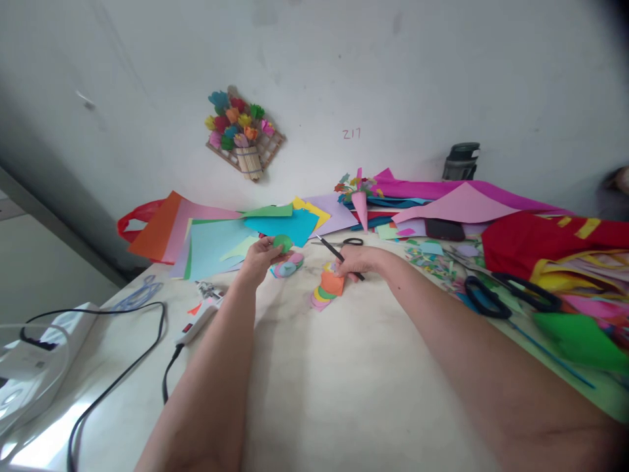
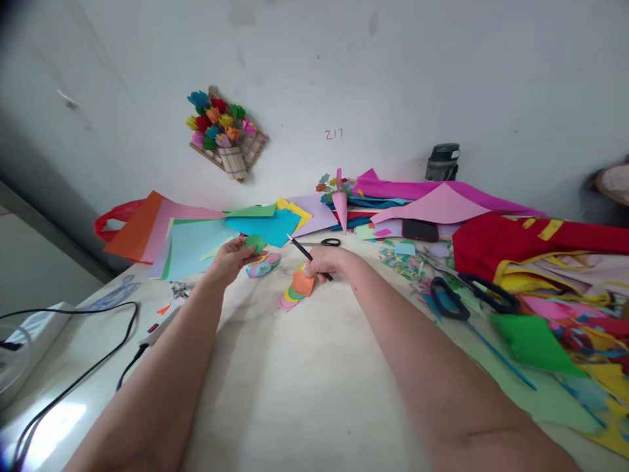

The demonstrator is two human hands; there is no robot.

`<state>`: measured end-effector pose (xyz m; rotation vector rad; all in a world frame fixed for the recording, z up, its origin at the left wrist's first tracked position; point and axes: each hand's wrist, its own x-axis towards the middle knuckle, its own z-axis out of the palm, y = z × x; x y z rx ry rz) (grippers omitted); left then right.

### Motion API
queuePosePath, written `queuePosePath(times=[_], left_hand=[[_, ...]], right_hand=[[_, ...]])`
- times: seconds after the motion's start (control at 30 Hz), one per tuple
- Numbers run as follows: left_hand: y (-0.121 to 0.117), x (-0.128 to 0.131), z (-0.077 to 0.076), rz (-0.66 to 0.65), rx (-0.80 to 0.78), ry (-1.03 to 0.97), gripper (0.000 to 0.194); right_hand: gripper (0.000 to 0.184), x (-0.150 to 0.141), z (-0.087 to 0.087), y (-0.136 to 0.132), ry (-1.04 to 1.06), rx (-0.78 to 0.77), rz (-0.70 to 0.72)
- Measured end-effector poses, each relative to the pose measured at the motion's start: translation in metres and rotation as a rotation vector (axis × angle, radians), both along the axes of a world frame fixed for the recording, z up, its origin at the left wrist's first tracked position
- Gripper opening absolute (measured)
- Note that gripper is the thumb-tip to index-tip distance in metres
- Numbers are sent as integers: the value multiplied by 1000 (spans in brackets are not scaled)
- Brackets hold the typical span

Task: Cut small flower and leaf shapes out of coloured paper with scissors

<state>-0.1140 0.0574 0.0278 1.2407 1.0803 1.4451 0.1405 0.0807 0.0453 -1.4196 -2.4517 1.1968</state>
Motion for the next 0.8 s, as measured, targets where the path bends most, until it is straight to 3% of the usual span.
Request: queuePosePath(times=[0.13, 0.47, 0.63, 0.8], left_hand=[[-1, 3, 2, -4, 4, -2, 45], [-1, 0, 3, 83, -12, 38, 38], [-5, 5, 6, 63, -40, 80, 39], [-7, 12, 9, -15, -75, 127, 42]], right_hand=[[13, -7, 1, -2, -108, 11, -36], [22, -14, 12, -12, -297, 113, -42], [19, -10, 11, -9, -133, 96, -85], [15, -9, 14, -13, 242, 70, -218]])
